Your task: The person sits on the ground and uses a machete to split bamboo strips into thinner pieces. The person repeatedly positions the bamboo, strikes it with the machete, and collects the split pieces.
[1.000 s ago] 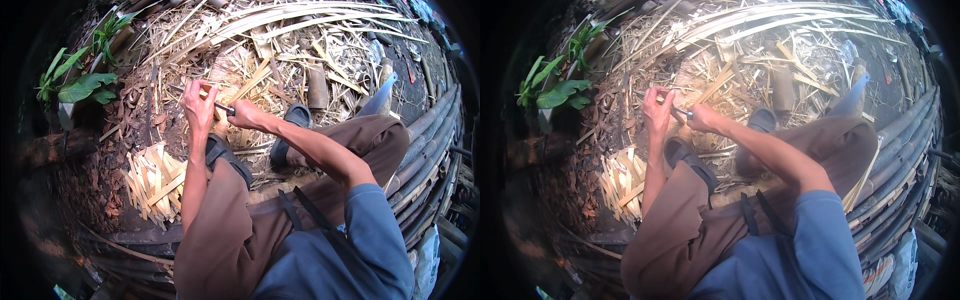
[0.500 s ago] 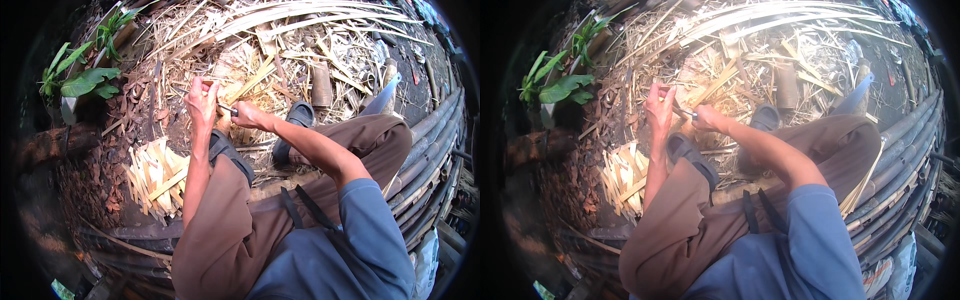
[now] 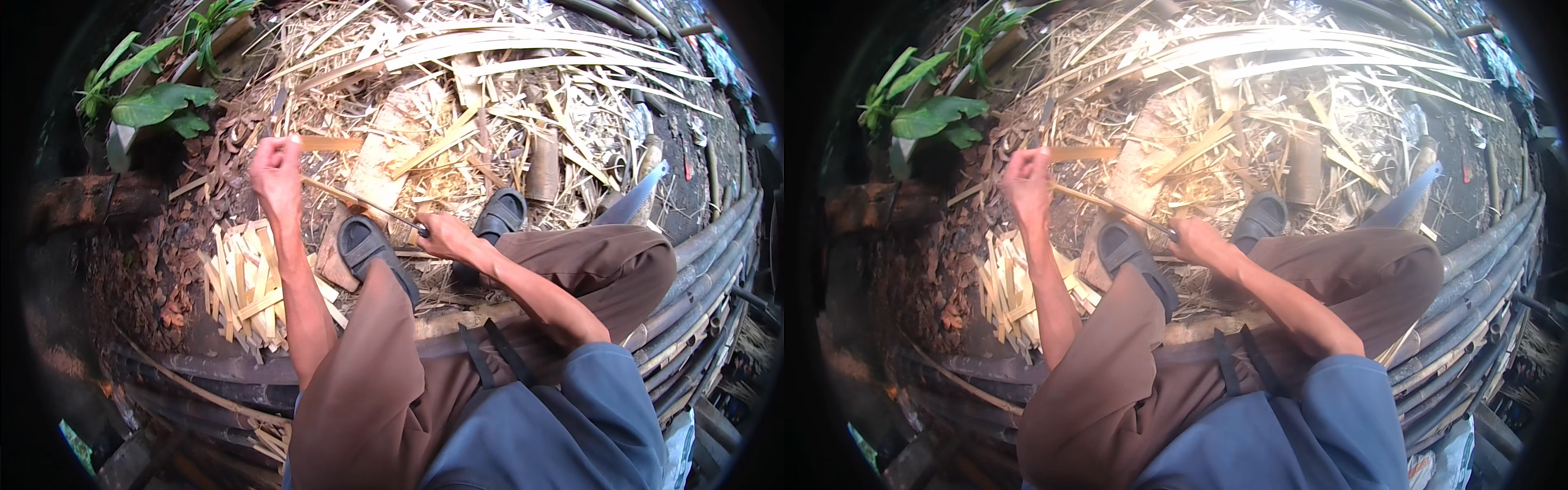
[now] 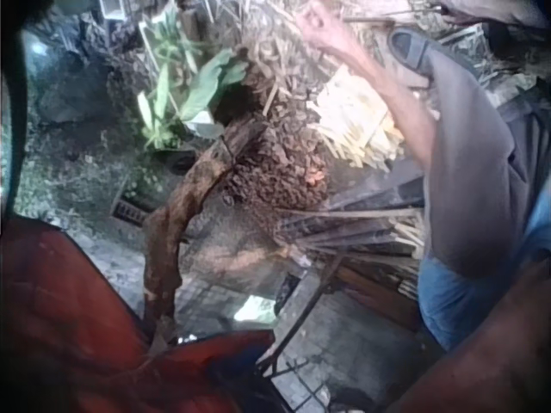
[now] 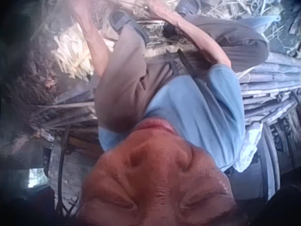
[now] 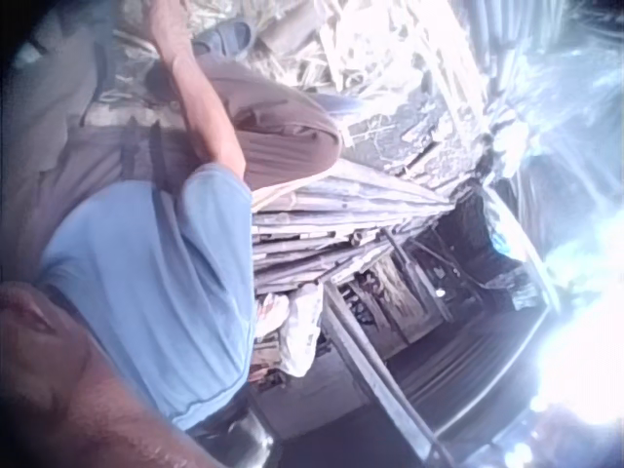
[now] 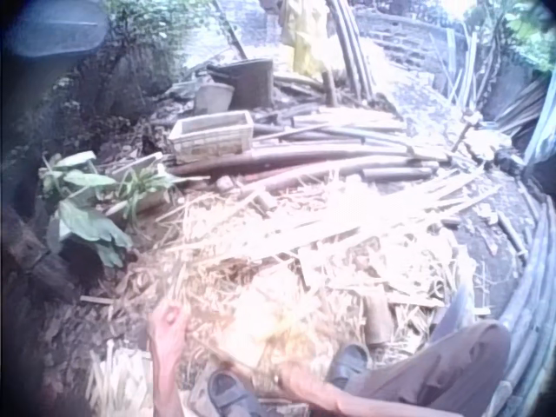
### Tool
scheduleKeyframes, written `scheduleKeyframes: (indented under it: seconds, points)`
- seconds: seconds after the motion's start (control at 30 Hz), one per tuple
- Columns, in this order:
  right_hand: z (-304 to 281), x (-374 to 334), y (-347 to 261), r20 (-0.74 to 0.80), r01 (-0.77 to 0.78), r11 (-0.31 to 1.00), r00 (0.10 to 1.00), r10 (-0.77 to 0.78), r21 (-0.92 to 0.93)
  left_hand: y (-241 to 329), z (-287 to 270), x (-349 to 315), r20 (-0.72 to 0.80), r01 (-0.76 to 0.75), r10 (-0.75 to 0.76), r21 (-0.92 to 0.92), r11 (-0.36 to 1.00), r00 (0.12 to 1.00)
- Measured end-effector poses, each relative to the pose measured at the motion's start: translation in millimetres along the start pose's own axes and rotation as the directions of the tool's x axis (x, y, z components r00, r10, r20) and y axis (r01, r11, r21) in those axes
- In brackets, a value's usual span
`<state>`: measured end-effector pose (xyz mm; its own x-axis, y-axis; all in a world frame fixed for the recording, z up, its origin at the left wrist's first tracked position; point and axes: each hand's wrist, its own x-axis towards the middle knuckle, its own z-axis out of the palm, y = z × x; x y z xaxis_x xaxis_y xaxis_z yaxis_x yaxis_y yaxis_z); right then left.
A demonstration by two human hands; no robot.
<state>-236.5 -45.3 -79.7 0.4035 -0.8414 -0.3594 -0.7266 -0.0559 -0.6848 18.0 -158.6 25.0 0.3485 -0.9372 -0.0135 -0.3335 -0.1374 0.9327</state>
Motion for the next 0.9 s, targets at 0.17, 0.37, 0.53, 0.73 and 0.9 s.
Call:
scheduleKeyframes:
  seconds: [0.17, 0.37, 0.53, 0.73, 0.9]
  points:
    - [-17, -39, -29, 0.0, -0.169, 0.928, 0.984, 0.179, 0.331, -1, -25, -4, -0.255, -0.11, 0.119, 0.049, 0.993, 0.96]
    - [-12, -49, -23, -0.33, -0.01, 0.972, 0.94, 0.089, 0.233, -51, 3, -47, -0.136, 0.036, -0.021, 0.108, 0.993, 0.99]
    - [20, -43, -25, -0.281, 0.06, 0.96, 0.959, 0.021, 0.275, -75, 12, -63, -0.111, 0.16, -0.165, -0.051, 0.986, 0.98]
    - [23, -18, -84, -0.195, 0.073, 0.921, 0.981, 0.004, 0.383, -71, -1, -58, -0.058, 0.159, -0.149, 0.284, 0.946, 0.987]
    - [25, 11, -25, -0.109, -0.244, 0.883, 0.944, 0.311, 0.401, -69, 29, -63, -0.057, 0.109, -0.103, 0.111, 0.988, 0.993]
